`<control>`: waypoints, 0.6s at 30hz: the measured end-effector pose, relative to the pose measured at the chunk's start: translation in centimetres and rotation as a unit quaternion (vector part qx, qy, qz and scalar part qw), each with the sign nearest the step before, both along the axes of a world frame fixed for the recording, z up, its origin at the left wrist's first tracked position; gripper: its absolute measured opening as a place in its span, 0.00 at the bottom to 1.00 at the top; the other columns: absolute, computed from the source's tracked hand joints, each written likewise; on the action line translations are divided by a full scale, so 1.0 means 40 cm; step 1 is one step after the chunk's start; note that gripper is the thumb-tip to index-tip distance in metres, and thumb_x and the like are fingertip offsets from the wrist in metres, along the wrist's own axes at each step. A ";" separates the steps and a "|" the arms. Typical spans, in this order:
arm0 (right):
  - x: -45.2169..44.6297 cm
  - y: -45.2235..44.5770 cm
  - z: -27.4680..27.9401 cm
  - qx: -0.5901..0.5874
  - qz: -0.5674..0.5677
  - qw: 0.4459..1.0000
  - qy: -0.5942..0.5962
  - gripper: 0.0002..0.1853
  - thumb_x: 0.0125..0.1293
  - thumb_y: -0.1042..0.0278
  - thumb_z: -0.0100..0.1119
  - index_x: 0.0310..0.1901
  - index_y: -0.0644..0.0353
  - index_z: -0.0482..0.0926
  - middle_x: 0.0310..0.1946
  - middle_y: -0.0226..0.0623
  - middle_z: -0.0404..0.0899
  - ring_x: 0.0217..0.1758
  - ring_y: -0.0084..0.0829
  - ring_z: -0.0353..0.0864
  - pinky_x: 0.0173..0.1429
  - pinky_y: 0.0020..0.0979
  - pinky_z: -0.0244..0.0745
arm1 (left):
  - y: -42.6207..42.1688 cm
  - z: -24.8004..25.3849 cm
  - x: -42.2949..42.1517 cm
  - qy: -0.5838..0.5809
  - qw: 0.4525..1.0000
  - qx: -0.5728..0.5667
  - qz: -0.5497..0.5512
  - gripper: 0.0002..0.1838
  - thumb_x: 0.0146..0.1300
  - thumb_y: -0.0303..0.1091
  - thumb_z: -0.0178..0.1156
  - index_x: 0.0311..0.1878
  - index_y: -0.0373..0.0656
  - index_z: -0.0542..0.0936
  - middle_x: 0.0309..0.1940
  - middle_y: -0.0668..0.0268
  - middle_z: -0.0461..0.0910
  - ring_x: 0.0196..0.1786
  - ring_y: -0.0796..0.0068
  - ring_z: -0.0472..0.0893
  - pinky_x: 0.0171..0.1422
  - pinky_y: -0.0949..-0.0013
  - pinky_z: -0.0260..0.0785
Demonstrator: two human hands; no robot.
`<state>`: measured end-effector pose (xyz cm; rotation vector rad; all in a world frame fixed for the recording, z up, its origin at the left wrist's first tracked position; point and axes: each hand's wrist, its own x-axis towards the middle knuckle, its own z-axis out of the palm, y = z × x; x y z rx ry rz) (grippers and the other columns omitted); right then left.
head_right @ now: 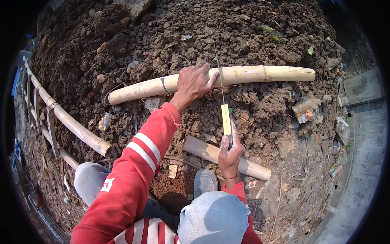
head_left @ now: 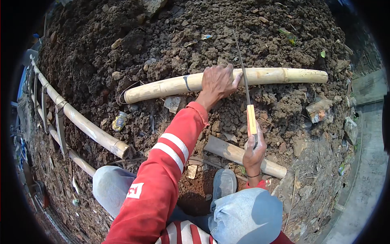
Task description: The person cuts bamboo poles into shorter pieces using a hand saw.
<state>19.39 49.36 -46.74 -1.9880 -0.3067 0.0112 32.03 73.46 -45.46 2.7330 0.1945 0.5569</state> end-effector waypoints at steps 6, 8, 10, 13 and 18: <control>-0.073 -0.021 0.027 0.016 0.001 1.000 -0.016 0.32 0.80 0.50 0.48 0.71 0.73 0.71 0.62 0.61 0.80 0.65 0.49 0.83 0.69 0.43 0.74 | -0.004 0.002 -0.007 0.005 1.000 -0.002 -0.013 0.26 0.71 0.59 0.56 0.39 0.42 0.83 0.29 0.55 0.84 0.35 0.52 0.86 0.40 0.50 0.76; 0.029 0.062 0.038 -0.004 -0.009 0.999 -0.038 0.28 0.81 0.56 0.49 0.71 0.71 0.72 0.60 0.60 0.82 0.63 0.47 0.84 0.66 0.42 0.76 | -0.005 -0.016 -0.003 -0.034 0.999 -0.004 -0.004 0.26 0.71 0.59 0.57 0.39 0.43 0.83 0.30 0.55 0.84 0.35 0.53 0.86 0.40 0.50 0.76; 0.140 0.133 0.040 0.007 0.005 0.999 -0.053 0.27 0.82 0.55 0.48 0.70 0.70 0.73 0.61 0.60 0.81 0.63 0.51 0.83 0.68 0.41 0.74 | -0.005 -0.011 0.001 -0.039 0.999 0.000 -0.005 0.25 0.71 0.59 0.57 0.39 0.42 0.83 0.29 0.55 0.84 0.34 0.53 0.86 0.40 0.51 0.76; 0.177 0.162 0.032 -0.004 0.005 0.998 -0.057 0.27 0.82 0.55 0.48 0.70 0.71 0.72 0.61 0.58 0.81 0.63 0.48 0.83 0.67 0.40 0.74 | 0.000 0.009 -0.015 0.003 1.000 -0.008 -0.006 0.26 0.68 0.60 0.58 0.41 0.42 0.82 0.30 0.53 0.84 0.36 0.52 0.87 0.41 0.51 0.76; 0.016 0.044 0.015 -0.034 0.001 0.999 -0.041 0.32 0.82 0.50 0.43 0.71 0.74 0.70 0.61 0.54 0.80 0.66 0.40 0.78 0.71 0.38 0.71 | 0.028 -0.005 -0.033 -0.036 0.996 0.003 -0.082 0.39 0.51 0.68 0.68 0.51 0.40 0.80 0.39 0.53 0.85 0.44 0.50 0.86 0.51 0.52 0.78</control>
